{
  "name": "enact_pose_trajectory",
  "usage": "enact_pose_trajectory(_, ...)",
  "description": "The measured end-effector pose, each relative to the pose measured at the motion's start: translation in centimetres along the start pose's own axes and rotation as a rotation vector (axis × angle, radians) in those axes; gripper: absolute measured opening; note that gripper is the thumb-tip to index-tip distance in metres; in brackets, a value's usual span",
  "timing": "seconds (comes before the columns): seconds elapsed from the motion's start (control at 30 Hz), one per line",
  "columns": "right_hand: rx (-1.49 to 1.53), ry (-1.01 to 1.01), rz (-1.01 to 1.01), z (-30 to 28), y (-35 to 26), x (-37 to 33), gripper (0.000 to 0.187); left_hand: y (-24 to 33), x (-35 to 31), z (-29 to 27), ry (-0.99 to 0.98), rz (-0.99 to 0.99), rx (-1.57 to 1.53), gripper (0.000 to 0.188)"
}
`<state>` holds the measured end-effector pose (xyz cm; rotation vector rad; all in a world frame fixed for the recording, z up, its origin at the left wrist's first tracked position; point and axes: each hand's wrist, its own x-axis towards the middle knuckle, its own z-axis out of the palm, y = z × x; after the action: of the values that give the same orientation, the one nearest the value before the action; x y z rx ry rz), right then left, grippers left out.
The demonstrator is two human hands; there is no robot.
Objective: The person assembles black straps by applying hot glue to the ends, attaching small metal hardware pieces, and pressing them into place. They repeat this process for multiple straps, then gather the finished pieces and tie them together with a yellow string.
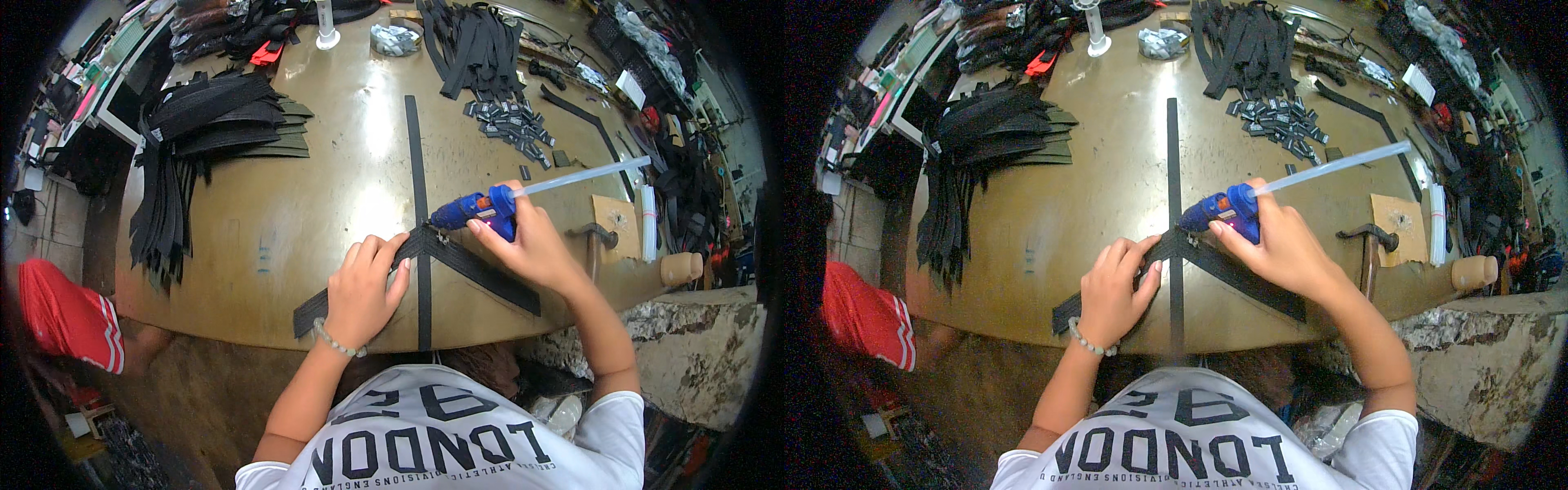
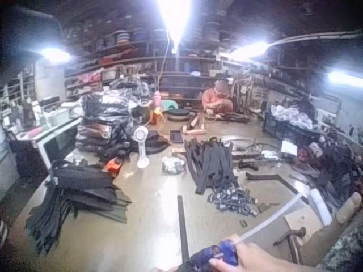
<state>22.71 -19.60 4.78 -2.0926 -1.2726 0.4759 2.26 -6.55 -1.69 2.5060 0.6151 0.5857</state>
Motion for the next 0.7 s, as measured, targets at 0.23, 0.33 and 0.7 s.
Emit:
enact_pose_trajectory(0.23,-0.035,-0.011,-0.038,0.4,-0.1,-1.2,0.048,0.2,-0.1,0.0,0.012,0.014,0.039,0.032)
enact_pose_trajectory(0.33,-0.102,-0.055,-0.004,0.4,-0.7,-2.6,0.045,0.1,0.0,0.1,0.028,0.019,0.037,0.032)
enact_pose_trajectory(0.7,0.428,0.054,0.238,-2.5,1.6,-7.0,0.036,0.3,0.0,0.1,0.028,0.003,0.040,0.031)
